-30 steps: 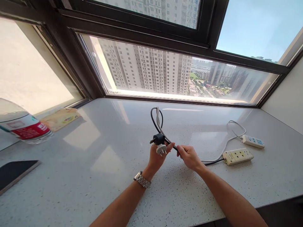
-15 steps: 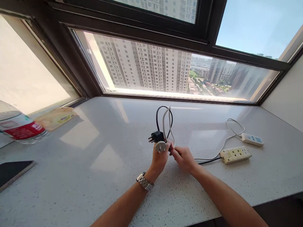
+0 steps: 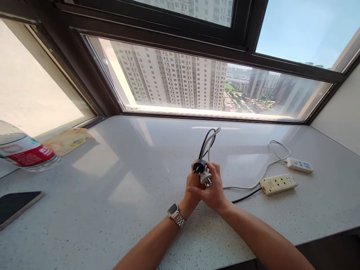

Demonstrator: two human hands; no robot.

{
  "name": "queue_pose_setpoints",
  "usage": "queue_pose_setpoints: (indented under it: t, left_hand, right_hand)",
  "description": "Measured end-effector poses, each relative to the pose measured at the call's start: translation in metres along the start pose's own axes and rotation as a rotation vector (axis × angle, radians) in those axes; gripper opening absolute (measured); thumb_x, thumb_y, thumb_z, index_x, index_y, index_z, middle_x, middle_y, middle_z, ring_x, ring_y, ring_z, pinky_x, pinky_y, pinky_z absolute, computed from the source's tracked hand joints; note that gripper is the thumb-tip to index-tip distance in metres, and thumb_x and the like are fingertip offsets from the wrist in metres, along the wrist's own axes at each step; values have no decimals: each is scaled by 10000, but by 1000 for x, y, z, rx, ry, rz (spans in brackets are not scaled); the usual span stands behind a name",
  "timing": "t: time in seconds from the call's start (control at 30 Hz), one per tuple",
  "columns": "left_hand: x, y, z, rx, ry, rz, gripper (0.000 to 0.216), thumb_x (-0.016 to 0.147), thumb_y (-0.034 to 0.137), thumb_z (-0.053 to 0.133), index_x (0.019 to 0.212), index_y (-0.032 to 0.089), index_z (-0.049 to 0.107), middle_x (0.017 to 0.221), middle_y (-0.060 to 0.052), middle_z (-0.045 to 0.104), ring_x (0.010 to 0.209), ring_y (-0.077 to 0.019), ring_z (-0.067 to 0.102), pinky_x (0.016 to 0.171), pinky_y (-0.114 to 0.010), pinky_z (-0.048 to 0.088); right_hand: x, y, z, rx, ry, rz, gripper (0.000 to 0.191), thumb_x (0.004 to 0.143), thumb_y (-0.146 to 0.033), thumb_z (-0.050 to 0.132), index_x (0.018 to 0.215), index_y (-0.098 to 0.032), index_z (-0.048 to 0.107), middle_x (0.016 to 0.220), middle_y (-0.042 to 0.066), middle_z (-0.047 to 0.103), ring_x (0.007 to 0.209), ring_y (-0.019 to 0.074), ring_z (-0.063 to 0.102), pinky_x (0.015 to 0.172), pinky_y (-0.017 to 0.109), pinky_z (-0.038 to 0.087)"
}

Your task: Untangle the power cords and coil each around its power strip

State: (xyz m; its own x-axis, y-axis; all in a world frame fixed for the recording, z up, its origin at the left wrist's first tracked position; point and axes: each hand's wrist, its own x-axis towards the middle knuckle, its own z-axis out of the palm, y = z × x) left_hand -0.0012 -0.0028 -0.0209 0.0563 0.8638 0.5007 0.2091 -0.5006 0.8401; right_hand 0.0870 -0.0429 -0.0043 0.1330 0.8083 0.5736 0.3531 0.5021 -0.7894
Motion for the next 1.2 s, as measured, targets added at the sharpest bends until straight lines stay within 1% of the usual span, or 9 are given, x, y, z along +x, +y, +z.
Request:
queue_pose_setpoints:
  t: [0.13, 0.23, 0.33, 0.5, 0.67, 0.83, 0.93, 1.07, 1.2]
  left_hand:
    - [-1, 9, 1, -115, -41, -62, 243, 632, 198, 679, 847, 195, 568, 747, -28, 606, 603, -171, 545, 560, -275, 413]
    - [1, 14, 0, -235, -145, -96, 395, 621, 195, 688, 999, 193, 572, 921, -59, 639, 774, -202, 599, 676, -294, 470]
    - [1, 16, 0, -269, -207, -84, 449, 636, 194, 682, 1066, 190, 553, 1009, -75, 629, 908, -228, 596, 790, -332, 485]
    - [-1, 17, 4, -250, -265, -48, 303, 730, 199, 639, 1018, 188, 545, 875, -41, 605, 786, -200, 584, 700, -295, 493]
    - [0, 22, 0, -253, -309, -62, 308, 696, 187, 675, 988, 174, 576, 901, -54, 607, 846, -211, 585, 718, -289, 499]
    - [1, 27, -7, -643, -374, -297, 609, 631, 235, 748, 1182, 201, 492, 1094, -92, 595, 982, -228, 583, 793, -316, 499]
    - [4, 29, -7, -866, -300, -459, 414, 732, 341, 672, 1086, 201, 508, 870, -30, 590, 800, -169, 589, 678, -275, 485]
    - [10, 29, -7, -973, -81, -516, 270, 830, 443, 589, 962, 230, 488, 633, 60, 411, 558, -108, 477, 563, -253, 450]
    - [12, 26, -9, -897, -100, -495, 357, 809, 546, 590, 940, 236, 472, 587, 86, 323, 454, -75, 339, 464, -209, 368]
  right_hand:
    - [6, -1, 0, 83, 110, 50, 348, 727, -343, 690, 1044, -227, 608, 972, 51, 510, 885, 194, 531, 780, 324, 473]
    - [8, 0, -3, 136, 149, 76, 182, 742, -310, 628, 890, -209, 599, 871, 29, 519, 807, 177, 529, 734, 306, 460]
    - [8, 0, -5, 114, 159, 20, 197, 740, -309, 617, 904, -209, 573, 899, 35, 515, 803, 176, 514, 722, 306, 450]
    - [8, -3, -8, 46, 211, -110, 374, 743, -346, 674, 1076, -224, 555, 961, 53, 485, 796, 181, 486, 698, 315, 439]
    - [12, -6, -12, 38, 172, -120, 316, 766, -355, 657, 1050, -229, 595, 941, 54, 525, 844, 196, 529, 745, 328, 447]
    - [11, -7, -14, 143, 188, 8, 315, 760, -414, 644, 991, -214, 566, 944, 59, 563, 806, 184, 552, 726, 322, 467]
    - [11, -7, -15, 249, 237, 122, 336, 749, -439, 656, 968, -208, 547, 854, 36, 581, 728, 163, 548, 668, 300, 471]
    - [21, 3, -21, 391, 397, 332, 412, 714, -524, 649, 924, -198, 510, 781, 20, 583, 573, 114, 481, 519, 255, 438]
    - [33, 18, -33, 566, 434, 532, 466, 644, -564, 680, 851, -189, 497, 759, 9, 587, 471, 73, 423, 424, 230, 390]
